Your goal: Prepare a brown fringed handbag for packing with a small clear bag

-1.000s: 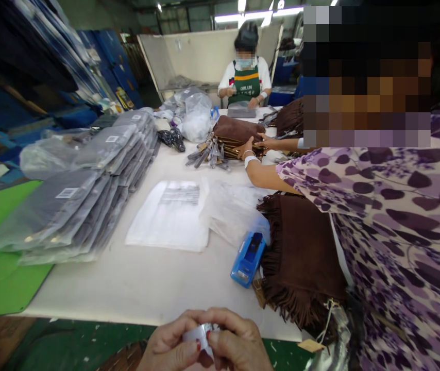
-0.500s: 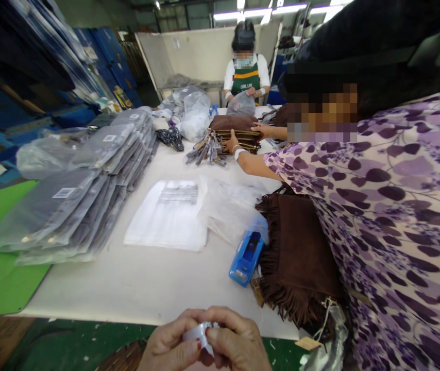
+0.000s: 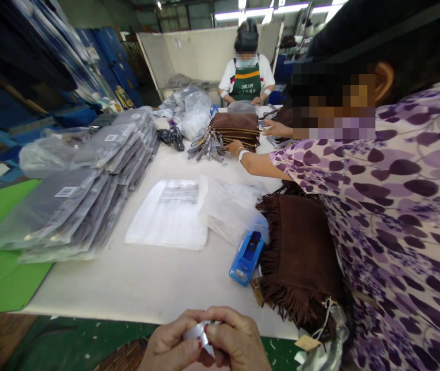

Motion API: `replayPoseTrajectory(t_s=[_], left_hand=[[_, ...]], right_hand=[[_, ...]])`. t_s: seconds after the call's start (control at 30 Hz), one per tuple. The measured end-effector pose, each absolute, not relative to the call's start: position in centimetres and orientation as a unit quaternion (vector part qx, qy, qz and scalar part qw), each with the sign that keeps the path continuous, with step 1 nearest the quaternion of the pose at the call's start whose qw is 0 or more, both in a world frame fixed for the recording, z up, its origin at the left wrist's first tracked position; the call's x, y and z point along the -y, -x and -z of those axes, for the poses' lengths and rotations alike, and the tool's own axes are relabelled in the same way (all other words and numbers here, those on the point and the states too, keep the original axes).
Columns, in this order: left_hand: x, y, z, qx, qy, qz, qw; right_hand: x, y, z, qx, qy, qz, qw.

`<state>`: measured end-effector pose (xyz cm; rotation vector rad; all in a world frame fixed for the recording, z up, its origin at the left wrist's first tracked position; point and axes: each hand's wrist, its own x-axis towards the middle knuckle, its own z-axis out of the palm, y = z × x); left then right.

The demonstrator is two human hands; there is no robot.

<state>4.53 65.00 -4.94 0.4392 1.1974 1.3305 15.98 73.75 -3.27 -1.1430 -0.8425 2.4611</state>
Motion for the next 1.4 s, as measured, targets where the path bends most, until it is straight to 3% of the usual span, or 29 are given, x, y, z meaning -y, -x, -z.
replayPoseTrajectory(t_s=[0.27, 0.6, 0.67, 0.8, 0.97, 1.27, 1.4], left_hand=[[-65.7, -4.3, 3.7, -0.482, -0.166, -0.564, 0.650], [-66.1, -3.9, 2.6, -0.425, -0.118, -0.577, 0.687], [-65.9, -3.7, 2.8, -0.458, -0.120, -0.574, 0.668], [-65.7, -3.3, 2.8, -0.509, -0.144, -0.562, 0.636], [-65.9, -3.1, 1.8, -0.526, -0.166, -0.538, 0.637], [-65.2, -2.3, 2.6, -0.594, -0.281, -0.466, 0.592], [-65.2, -2.5, 2.9, -0.599, -0.272, -0.455, 0.600]], right_hand=[[-74.6, -16.2, 3.2, 0.310, 0.392, -0.858, 0.117], [-74.5, -17.5, 4.0, 0.404, 0.348, -0.832, 0.156], [-74.9, -18.0, 3.5, 0.511, 0.351, -0.758, 0.201], [-76.4, -18.2, 2.0, 0.810, 0.226, -0.457, 0.288], [-77.2, -17.0, 0.6, 0.919, 0.106, -0.196, 0.326], [-77.1, -16.2, 0.7, 0.947, 0.072, -0.148, 0.275], [-76.8, -15.6, 1.3, 0.945, 0.068, -0.111, 0.299]])
